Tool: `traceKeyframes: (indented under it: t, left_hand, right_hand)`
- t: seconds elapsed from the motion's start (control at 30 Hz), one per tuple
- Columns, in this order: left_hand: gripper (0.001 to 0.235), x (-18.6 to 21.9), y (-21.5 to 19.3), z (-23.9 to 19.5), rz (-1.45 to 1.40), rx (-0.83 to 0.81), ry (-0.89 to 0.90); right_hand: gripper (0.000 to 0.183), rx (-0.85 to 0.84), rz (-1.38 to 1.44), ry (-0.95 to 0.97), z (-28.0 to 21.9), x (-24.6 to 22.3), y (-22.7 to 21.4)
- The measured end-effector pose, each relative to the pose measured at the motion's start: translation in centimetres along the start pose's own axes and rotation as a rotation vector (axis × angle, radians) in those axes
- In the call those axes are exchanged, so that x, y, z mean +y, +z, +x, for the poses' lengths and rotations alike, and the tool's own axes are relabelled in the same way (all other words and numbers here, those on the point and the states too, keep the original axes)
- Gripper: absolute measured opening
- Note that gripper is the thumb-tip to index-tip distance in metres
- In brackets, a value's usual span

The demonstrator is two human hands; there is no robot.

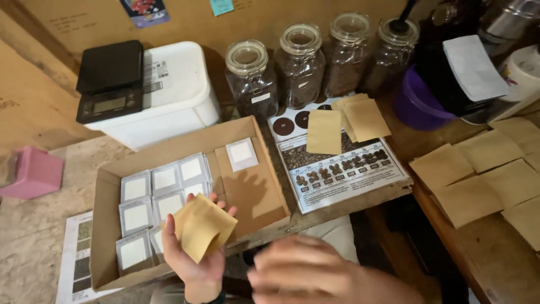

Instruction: The person folds small paper packets by hand, placing each one into a box alongside existing white squares.

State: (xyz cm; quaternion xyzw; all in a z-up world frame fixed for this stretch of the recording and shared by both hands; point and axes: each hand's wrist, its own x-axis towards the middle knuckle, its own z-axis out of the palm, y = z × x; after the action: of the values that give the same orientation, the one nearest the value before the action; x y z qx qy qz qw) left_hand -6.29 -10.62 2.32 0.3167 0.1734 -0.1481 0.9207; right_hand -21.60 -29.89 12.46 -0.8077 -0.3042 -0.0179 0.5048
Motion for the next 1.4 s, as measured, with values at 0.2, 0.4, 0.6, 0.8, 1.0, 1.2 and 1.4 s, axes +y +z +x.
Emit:
traceKeyframes:
  t: [0.2, 0.4, 0.6, 0.8, 1.0, 1.2, 1.4]
  left_hand:
    - [0.061, -3.3, 0.5, -0.5, -0.166, -0.422, -0.098]
    - [0.052, -6.5, 1.5, -1.8, -0.227, -0.488, -0.264]
    - [0.059, -7.2, 1.7, -2.7, -0.134, -0.648, -0.210]
    - [0.048, -7.2, 0.7, -2.2, 0.654, -0.694, 0.243]
    - [0.048, -6.6, -0.2, -2.2, 0.980, -0.803, 0.396]
    - [0.015, -6.9, 0.0, -2.0, 1.234, -0.770, 0.456]
    - [0.021, -8.4, -2.4, -1.2, 1.182, -0.648, 0.357]
  right_hand:
    - [0.025, 0.394, -0.783, -0.157, 1.0, 7.8, 4.1]
    - [0.020, 0.468, -0.864, -0.068, -1.0, 8.5, 3.3]
    - [0.028, 0.599, -0.767, -0.130, -2.2, 7.7, 2.1]
    - [0.021, 0.826, -0.714, -0.121, -4.3, 7.2, 1.5]
    - [0.019, 0.641, -0.773, 0.017, -5.5, 6.2, 0.6]
    - [0.035, 0.681, -0.539, 0.067, -6.6, 8.1, 2.8]
    - [0.024, 0.734, -0.324, 0.252, -7.8, 9.3, 4.7]
